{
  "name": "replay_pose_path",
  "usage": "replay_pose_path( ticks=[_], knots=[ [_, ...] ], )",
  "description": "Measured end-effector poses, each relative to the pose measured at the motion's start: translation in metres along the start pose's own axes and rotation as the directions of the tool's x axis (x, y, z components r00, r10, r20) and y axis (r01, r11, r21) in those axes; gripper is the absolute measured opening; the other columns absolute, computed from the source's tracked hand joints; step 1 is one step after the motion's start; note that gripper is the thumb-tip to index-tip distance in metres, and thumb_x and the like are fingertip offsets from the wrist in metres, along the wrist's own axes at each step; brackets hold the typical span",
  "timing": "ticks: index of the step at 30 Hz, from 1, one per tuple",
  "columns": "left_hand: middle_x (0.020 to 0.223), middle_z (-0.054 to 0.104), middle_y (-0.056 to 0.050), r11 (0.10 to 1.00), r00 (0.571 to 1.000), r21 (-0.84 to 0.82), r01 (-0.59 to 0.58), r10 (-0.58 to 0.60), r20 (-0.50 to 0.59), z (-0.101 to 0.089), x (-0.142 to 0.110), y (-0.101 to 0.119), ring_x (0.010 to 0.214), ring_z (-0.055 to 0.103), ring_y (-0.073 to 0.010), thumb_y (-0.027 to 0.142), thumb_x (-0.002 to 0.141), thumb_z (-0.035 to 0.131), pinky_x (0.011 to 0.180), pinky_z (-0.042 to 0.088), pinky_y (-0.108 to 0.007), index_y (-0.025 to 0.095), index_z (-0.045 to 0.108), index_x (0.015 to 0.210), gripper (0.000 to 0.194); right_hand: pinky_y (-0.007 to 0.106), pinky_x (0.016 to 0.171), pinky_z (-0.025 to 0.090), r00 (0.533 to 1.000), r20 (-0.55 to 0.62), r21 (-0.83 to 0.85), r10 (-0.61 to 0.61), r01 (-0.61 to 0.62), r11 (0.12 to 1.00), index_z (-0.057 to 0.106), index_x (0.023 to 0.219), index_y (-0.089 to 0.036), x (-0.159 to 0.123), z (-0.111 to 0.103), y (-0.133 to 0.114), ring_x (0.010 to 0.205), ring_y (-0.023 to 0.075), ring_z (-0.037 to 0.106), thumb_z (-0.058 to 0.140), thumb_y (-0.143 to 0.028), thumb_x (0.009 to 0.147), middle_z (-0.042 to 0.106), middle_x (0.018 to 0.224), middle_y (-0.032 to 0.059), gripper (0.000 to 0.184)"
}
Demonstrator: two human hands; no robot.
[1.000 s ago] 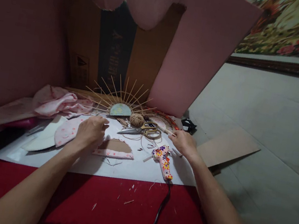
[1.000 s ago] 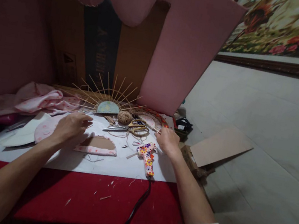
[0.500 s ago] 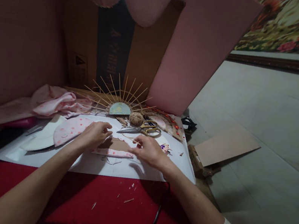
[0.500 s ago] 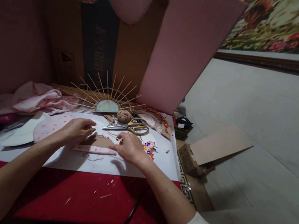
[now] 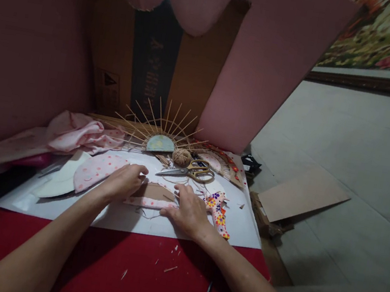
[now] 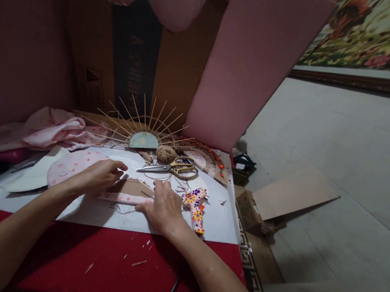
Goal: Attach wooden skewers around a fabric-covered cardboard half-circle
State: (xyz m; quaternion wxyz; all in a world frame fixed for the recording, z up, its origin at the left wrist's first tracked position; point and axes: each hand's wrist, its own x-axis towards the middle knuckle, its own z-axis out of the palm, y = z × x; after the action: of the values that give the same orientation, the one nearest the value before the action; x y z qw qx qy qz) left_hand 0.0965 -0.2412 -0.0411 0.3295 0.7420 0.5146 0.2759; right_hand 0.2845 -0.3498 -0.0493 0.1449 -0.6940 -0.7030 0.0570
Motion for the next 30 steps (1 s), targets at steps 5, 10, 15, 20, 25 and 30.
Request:
replay_pose_path(
  ticks=[5, 10, 15, 20, 25, 30],
  knots=[
    [0.053, 0.062, -0.002, 0.985, 0.992, -0.172, -0.001, 0.023, 0.122, -0.002, -0.002, 0.008, 0.052, 0.053, -0.0175, 0.028, 0.060, 0.060, 0.052, 0.036, -0.026, 0.019, 0.067, 0.058, 0.011, 0.035, 0.072, 0.042, 0.997, -0.071, 0.003, 0.014, -0.013, 1.000, 0.045, 0.119, -0.019, 0.000, 0.006, 0.000, 0.092, 0.0277, 0.057, 0.067, -0.052, 0.066, 0.057, 0.105, 0.0107, 0.066],
    [0.049, 0.059, -0.001, 0.947, 0.959, -0.310, 0.086, 0.005, 0.283, -0.004, -0.009, 0.018, 0.043, 0.047, -0.0136, 0.030, 0.057, 0.065, 0.045, 0.033, -0.024, 0.017, 0.067, 0.063, 0.014, 0.035, 0.073, 0.042, 0.995, -0.101, 0.025, 0.017, -0.014, 1.000, 0.046, 0.116, -0.020, 0.000, 0.008, -0.001, 0.092, 0.0268, 0.057, 0.063, -0.048, 0.073, 0.057, 0.102, 0.0099, 0.054],
    [0.043, 0.051, 0.005, 0.927, 0.944, -0.325, 0.189, -0.080, 0.321, 0.006, -0.013, 0.023, 0.040, 0.042, -0.0107, 0.016, 0.047, 0.066, 0.040, 0.028, -0.021, 0.017, 0.057, 0.053, 0.011, 0.034, 0.075, 0.042, 0.993, -0.114, 0.078, 0.010, -0.001, 0.997, 0.047, 0.115, -0.020, -0.001, 0.007, -0.002, 0.092, 0.0247, 0.056, 0.064, -0.043, 0.074, 0.056, 0.102, 0.0093, 0.050],
    [0.046, 0.051, 0.006, 0.922, 0.954, -0.330, 0.204, -0.113, 0.277, 0.004, -0.010, 0.024, 0.042, 0.043, -0.0106, 0.018, 0.049, 0.063, 0.041, 0.029, -0.022, 0.015, 0.055, 0.061, 0.014, 0.033, 0.074, 0.040, 0.974, -0.224, 0.229, -0.033, 0.086, 0.970, 0.055, 0.093, -0.019, 0.000, -0.017, 0.007, 0.086, 0.0214, 0.053, 0.053, -0.040, 0.083, 0.054, 0.094, 0.0077, 0.024],
    [0.053, 0.053, 0.005, 0.889, 0.966, -0.424, 0.175, -0.072, 0.249, -0.006, -0.013, 0.029, 0.049, 0.046, -0.0102, 0.022, 0.052, 0.064, 0.046, 0.031, -0.021, 0.015, 0.054, 0.067, 0.019, 0.027, 0.062, 0.037, 0.973, -0.225, 0.772, 0.058, 0.142, 0.620, 0.057, 0.076, -0.018, 0.007, -0.057, 0.013, 0.065, 0.0134, 0.047, 0.039, -0.039, 0.090, 0.052, 0.071, 0.0015, 0.031],
    [0.060, 0.056, 0.003, 0.856, 0.943, -0.484, 0.183, -0.013, 0.332, -0.005, -0.020, 0.037, 0.049, 0.047, -0.0104, 0.022, 0.056, 0.064, 0.043, 0.030, -0.021, 0.015, 0.055, 0.076, 0.023, 0.022, 0.050, 0.029, 0.998, -0.030, 0.975, 0.050, 0.018, 0.222, 0.069, 0.081, -0.015, 0.016, -0.072, 0.013, 0.052, 0.0077, 0.036, 0.056, -0.044, 0.080, 0.051, 0.062, -0.0002, 0.031]
  ],
)
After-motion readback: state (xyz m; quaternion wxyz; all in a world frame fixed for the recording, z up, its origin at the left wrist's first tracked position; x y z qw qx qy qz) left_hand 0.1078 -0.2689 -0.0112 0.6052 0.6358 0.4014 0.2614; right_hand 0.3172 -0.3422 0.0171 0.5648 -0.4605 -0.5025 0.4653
